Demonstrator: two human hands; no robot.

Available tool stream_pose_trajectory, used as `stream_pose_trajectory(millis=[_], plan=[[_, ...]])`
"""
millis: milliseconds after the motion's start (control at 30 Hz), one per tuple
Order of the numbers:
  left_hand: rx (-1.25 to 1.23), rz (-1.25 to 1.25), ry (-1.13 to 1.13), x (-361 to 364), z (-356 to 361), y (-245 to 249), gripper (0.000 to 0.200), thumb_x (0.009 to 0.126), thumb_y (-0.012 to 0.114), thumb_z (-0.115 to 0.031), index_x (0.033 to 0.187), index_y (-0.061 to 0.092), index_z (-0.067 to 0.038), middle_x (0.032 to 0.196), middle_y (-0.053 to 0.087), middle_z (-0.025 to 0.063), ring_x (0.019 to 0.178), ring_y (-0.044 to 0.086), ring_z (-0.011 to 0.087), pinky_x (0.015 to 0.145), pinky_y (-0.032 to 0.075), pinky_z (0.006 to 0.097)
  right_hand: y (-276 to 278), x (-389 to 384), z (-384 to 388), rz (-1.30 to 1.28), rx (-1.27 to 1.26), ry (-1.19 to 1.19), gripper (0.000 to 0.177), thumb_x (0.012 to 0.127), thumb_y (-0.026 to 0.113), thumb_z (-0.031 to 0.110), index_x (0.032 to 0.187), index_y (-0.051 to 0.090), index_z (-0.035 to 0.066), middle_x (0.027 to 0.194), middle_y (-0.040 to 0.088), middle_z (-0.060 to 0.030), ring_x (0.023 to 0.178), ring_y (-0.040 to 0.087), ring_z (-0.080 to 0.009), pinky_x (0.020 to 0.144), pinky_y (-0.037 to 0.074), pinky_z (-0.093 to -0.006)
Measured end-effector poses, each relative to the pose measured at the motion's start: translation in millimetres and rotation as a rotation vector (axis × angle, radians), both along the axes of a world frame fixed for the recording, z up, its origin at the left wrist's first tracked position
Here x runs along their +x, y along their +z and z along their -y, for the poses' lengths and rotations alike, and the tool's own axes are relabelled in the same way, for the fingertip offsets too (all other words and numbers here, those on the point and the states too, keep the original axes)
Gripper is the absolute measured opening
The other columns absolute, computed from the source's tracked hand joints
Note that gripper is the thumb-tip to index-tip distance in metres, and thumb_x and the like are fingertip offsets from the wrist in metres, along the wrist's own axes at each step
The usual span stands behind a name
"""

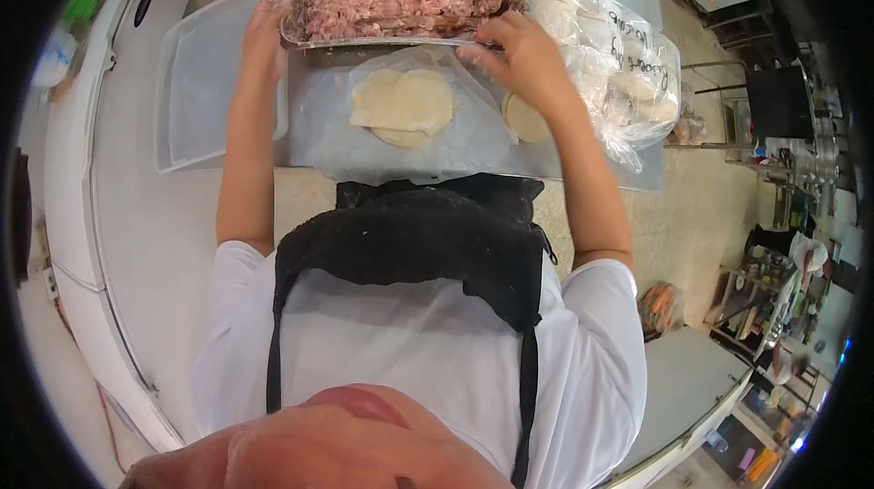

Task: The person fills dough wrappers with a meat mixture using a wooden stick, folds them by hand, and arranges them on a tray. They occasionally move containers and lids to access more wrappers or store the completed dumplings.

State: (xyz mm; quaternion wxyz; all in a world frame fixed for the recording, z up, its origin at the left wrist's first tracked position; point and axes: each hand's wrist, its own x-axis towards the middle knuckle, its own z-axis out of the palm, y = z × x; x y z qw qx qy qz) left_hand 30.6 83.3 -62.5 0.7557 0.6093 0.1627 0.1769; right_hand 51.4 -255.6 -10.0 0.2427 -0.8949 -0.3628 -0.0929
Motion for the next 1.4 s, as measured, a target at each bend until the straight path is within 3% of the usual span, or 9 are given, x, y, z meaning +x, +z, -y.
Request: stream_pose_trajectory(millis=[200,567,667,767,867,1100,1200,1300,1400], plan=[[0.122,0.025,0.15,1.9,16.7,-5.9,0.057,0.086,0.046,-0.002,0.141,0.031,0.003,0.145,0.032,0.0214,0.135,0.03,0.0283,0.109,0.026,0.0329,-37.5,9.2,0.3,0.377,0.095,0.033,0.021,0.071,0.075,0.017,0.081,0.059,0.006,0.083,0.058,-0.0075,0.079,0.054,-0.0295,0.071,0.045,-0.0393],[0.308,0.157,0.328,13.2,15.6,-34.3,0.055,0.082,0.045,0.006,0.137,0.037,0.004,0.142,0.038,0.022,0.132,0.036,0.0301,0.108,0.028,0.0337,-35.9,7.3,1.3,0.354,0.075,0.041,0.02,0.071,0.074,0.016,0.077,0.06,0.004,0.078,0.058,-0.0072,0.074,0.054,-0.0285,0.065,0.046,-0.0374],[0.123,0.147,0.266,6.5,23.8,-10.1,0.052,0.083,0.045,0.007,0.135,0.041,0.005,0.139,0.042,0.0208,0.129,0.04,0.0297,0.107,0.029,0.034,-42.1,-3.9,-1.2,0.36,0.096,-0.002,0.021,0.069,0.076,0.015,0.078,0.061,0.004,0.079,0.06,-0.0074,0.076,0.055,-0.0278,0.066,0.046,-0.0368],[0.145,0.119,0.26,-0.1,26.6,-6.9,0.049,0.084,0.045,0.006,0.134,0.042,0.005,0.138,0.044,0.0195,0.129,0.041,0.0286,0.108,0.029,0.034,-40.8,-6.2,-0.8,0.326,0.107,-0.023,0.022,0.067,0.078,0.014,0.079,0.063,0.004,0.081,0.061,-0.0079,0.078,0.057,-0.0268,0.068,0.047,-0.0356],[0.209,0.207,0.238,11.7,13.2,-45.0,0.051,0.088,0.045,0.006,0.138,0.039,0.0,0.141,0.039,0.0186,0.128,0.039,0.0255,0.105,0.033,0.0327,-35.4,0.4,-1.3,0.297,0.108,-0.018,0.022,0.066,0.078,0.014,0.079,0.063,0.004,0.08,0.061,-0.0078,0.077,0.056,-0.0271,0.068,0.047,-0.0361],[0.361,0.151,0.194,-6.4,12.3,-36.2,0.051,0.09,0.05,-0.004,0.139,0.038,-0.002,0.139,0.042,0.0161,0.129,0.039,0.0274,0.106,0.031,0.0354,-37.4,-4.8,-0.3,0.297,0.141,-0.061,0.022,0.068,0.077,0.014,0.081,0.063,0.004,0.082,0.06,-0.0081,0.08,0.056,-0.0284,0.07,0.047,-0.0372],[0.692,0.217,0.281,-47.9,26.9,-15.1,0.05,0.086,0.052,-0.008,0.135,0.042,-0.002,0.14,0.041,0.0207,0.134,0.032,0.0337,0.109,0.027,0.0404,-36.8,-6.0,3.8,0.292,0.16,-0.034,0.022,0.069,0.077,0.013,0.084,0.064,0.004,0.086,0.061,-0.0094,0.083,0.057,-0.0288,0.073,0.047,-0.037],[1.153,0.275,0.309,-97.0,32.6,4.9,0.051,0.087,0.057,-0.014,0.134,0.043,-0.003,0.134,0.045,0.019,0.128,0.039,0.0343,0.106,0.031,0.0422,-29.5,-23.7,6.1,0.278,0.211,-0.075,0.024,0.069,0.077,0.014,0.088,0.064,0.005,0.09,0.061,-0.011,0.087,0.058,-0.0295,0.076,0.048,-0.0378],[1.32,0.094,0.222,-121.3,17.2,6.6,0.046,0.086,0.058,-0.015,0.13,0.049,-0.005,0.13,0.049,0.0194,0.123,0.044,0.0351,0.104,0.032,0.0428,-30.4,-52.5,0.7,0.215,0.187,0.013,0.028,0.071,0.076,0.017,0.094,0.064,0.007,0.096,0.06,-0.0118,0.089,0.058,-0.03,0.078,0.048,-0.0392]])
